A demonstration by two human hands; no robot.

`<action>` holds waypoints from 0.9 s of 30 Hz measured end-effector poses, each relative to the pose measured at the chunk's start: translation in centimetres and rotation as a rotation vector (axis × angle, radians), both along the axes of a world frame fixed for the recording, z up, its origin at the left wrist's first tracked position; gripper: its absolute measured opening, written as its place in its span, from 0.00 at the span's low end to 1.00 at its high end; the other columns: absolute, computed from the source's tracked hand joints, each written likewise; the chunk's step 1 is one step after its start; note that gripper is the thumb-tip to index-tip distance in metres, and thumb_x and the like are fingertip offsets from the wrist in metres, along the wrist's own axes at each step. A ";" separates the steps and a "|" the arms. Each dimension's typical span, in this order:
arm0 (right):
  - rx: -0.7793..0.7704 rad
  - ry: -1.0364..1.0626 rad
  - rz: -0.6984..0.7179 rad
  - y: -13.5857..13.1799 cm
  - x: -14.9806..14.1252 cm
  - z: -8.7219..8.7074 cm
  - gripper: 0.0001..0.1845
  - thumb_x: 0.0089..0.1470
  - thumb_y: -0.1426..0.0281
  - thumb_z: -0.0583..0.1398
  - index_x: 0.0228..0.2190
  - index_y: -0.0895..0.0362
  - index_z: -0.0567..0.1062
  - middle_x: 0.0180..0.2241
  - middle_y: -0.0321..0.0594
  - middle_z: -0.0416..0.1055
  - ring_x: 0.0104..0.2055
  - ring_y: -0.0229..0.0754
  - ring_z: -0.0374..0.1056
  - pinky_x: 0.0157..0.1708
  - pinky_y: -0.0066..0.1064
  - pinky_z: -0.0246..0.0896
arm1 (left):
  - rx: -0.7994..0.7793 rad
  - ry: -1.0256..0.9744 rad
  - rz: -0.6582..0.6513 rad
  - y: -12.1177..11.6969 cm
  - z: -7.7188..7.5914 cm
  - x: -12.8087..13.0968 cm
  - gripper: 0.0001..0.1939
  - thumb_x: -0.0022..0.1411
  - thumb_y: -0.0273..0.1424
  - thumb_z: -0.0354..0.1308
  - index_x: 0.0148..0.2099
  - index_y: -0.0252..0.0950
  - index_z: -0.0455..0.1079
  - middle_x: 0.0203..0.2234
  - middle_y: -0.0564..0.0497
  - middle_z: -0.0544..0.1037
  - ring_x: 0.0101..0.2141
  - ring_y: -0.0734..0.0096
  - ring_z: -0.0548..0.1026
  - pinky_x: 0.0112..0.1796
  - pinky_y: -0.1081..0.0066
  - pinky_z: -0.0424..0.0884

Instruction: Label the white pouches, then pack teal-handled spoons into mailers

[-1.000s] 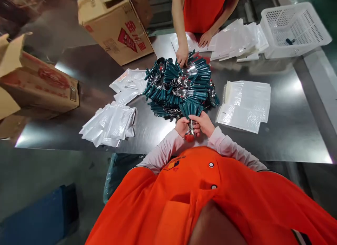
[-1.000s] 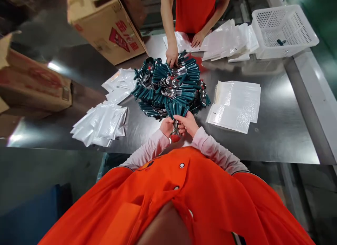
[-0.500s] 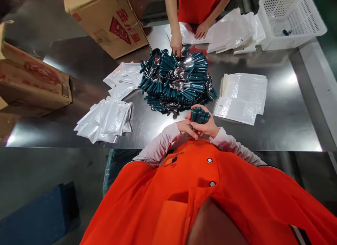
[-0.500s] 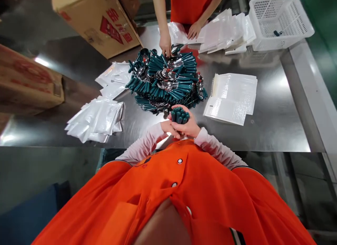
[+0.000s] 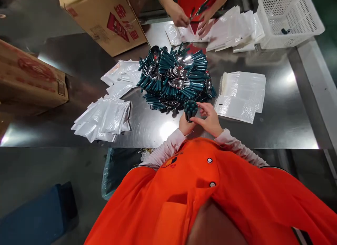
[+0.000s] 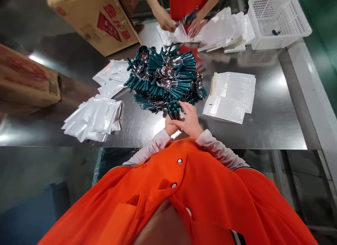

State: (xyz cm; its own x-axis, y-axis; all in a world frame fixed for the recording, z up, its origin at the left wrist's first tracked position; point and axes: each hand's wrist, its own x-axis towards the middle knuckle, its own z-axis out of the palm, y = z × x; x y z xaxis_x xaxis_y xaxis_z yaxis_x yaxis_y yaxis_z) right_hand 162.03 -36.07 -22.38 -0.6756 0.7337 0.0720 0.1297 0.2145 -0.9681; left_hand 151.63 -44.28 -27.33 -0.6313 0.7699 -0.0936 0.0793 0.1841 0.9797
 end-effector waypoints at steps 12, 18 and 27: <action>-0.130 -0.107 -0.001 -0.1 0.1 0.2 0.20 0.44 0.62 0.67 0.40 0.54 0.75 0.28 0.35 0.74 0.27 0.40 0.68 0.28 0.33 0.68 | -0.127 -0.122 -0.049 -2.2 0.6 -0.5 0.36 0.37 0.44 0.82 0.46 0.34 0.75 0.41 0.45 0.84 0.44 0.55 0.80 0.46 0.61 0.75; -0.126 -0.298 0.114 1.3 0.4 0.1 0.09 0.43 0.68 0.60 0.31 0.52 0.70 0.20 0.31 0.69 0.23 0.41 0.67 0.27 0.32 0.63 | -0.159 -0.346 -0.155 -4.0 -0.5 -0.9 0.39 0.35 0.45 0.82 0.48 0.33 0.78 0.42 0.45 0.84 0.50 0.48 0.79 0.54 0.53 0.73; -0.211 -0.210 0.334 3.4 1.3 1.3 0.11 0.45 0.62 0.66 0.31 0.55 0.78 0.34 0.38 0.75 0.22 0.37 0.69 0.23 0.33 0.66 | -0.056 -0.629 -0.187 -6.0 -1.7 -2.5 0.29 0.43 0.53 0.77 0.33 0.33 0.77 0.25 0.48 0.79 0.28 0.65 0.77 0.32 0.64 0.76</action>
State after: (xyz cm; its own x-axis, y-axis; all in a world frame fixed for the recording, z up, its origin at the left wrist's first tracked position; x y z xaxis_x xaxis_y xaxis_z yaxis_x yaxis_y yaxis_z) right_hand 163.34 -32.64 -21.10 -0.8619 0.4567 -0.2201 0.2853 0.0782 -0.9552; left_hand 149.17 -50.29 -29.07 -0.2996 0.8445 -0.4439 -0.4696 0.2745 0.8391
